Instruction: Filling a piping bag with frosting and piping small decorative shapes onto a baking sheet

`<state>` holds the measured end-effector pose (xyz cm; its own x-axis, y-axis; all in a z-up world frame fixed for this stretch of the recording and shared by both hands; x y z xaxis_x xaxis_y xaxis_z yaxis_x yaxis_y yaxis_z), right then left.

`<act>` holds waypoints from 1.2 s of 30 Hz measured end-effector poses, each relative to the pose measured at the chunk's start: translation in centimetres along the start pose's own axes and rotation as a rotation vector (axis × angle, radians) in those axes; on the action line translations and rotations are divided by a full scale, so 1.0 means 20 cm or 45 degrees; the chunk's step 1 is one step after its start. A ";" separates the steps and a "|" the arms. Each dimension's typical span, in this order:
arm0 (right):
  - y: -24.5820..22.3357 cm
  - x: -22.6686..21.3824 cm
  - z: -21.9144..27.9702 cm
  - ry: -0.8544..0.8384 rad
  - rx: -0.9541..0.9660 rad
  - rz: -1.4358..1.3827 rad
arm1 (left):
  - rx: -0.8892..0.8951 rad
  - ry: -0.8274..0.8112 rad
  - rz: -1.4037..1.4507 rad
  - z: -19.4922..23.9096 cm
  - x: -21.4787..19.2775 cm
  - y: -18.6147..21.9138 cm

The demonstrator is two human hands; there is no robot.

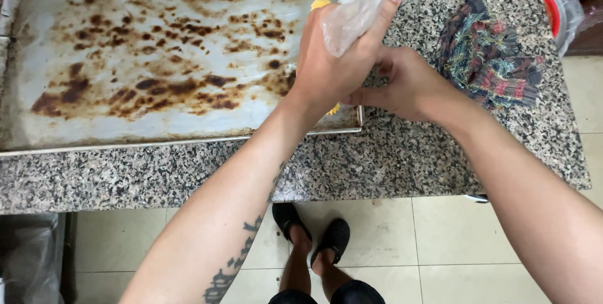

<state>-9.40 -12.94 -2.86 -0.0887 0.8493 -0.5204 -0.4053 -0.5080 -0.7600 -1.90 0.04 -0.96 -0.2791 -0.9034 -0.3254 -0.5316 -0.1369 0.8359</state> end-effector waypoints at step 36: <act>-0.32 -0.50 0.37 0.113 -0.920 -0.831 | 0.566 0.049 -0.053 -0.41 -0.30 0.79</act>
<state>-12.56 -17.03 10.04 0.0357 0.9960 0.0825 0.3074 0.0676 -0.9492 -2.07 -0.02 17.83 -0.2250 -0.9164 -0.3311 -0.8360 0.0070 0.5487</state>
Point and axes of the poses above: each hand's wrist, its own z-axis away from the middle knuckle, its own x-axis out of the palm, y = z × x, the point moved 3 cm from there along -z, towards the middle knuckle, and after that the axes turned 6 degrees about -z, right-handed, at the moved point
